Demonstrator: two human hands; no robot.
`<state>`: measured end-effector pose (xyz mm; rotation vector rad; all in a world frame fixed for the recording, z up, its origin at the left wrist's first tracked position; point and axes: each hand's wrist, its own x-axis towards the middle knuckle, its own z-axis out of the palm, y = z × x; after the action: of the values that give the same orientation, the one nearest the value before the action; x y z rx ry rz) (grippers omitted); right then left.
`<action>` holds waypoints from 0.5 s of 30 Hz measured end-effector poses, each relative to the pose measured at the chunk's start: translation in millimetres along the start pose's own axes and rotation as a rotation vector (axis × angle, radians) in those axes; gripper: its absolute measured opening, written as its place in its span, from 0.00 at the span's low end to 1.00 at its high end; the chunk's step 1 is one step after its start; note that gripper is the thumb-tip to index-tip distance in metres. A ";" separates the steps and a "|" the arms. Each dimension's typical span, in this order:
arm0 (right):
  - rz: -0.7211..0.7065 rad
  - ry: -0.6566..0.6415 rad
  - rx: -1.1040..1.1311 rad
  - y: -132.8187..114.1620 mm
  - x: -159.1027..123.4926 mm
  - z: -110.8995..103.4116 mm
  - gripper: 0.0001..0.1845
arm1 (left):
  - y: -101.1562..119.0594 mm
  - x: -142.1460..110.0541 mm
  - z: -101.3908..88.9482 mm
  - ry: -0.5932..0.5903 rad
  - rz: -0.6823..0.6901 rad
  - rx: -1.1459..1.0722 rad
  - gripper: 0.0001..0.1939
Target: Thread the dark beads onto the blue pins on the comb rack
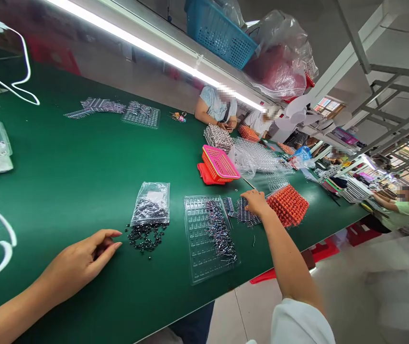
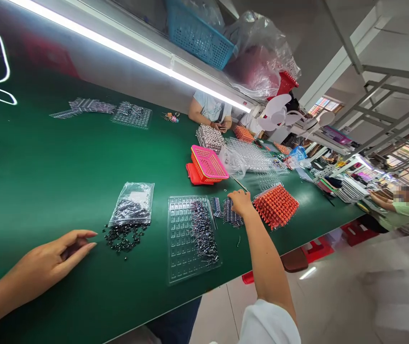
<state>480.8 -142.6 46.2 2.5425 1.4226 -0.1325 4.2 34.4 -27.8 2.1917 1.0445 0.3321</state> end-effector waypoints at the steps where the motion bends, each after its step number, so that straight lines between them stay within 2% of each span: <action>1: 0.001 0.025 0.018 2.2 -3.8 -2.6 0.28 | -0.5 0.4 -0.4 -0.004 0.000 0.002 0.24; 7: -0.021 0.104 0.156 13.9 -34.4 -18.9 0.16 | -7.0 4.4 -1.8 -0.088 -0.016 0.021 0.25; 12: -0.033 0.190 0.259 17.1 -64.4 -35.0 0.14 | -6.4 3.1 -0.1 -0.034 0.011 -0.019 0.25; 15: -0.009 0.255 0.288 16.4 -75.8 -42.5 0.14 | -8.1 3.8 0.4 -0.045 0.027 -0.034 0.25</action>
<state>453.5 -203.7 104.1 2.8729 1.6087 -0.0141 2.1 40.7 -33.7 2.1750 0.9787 0.3090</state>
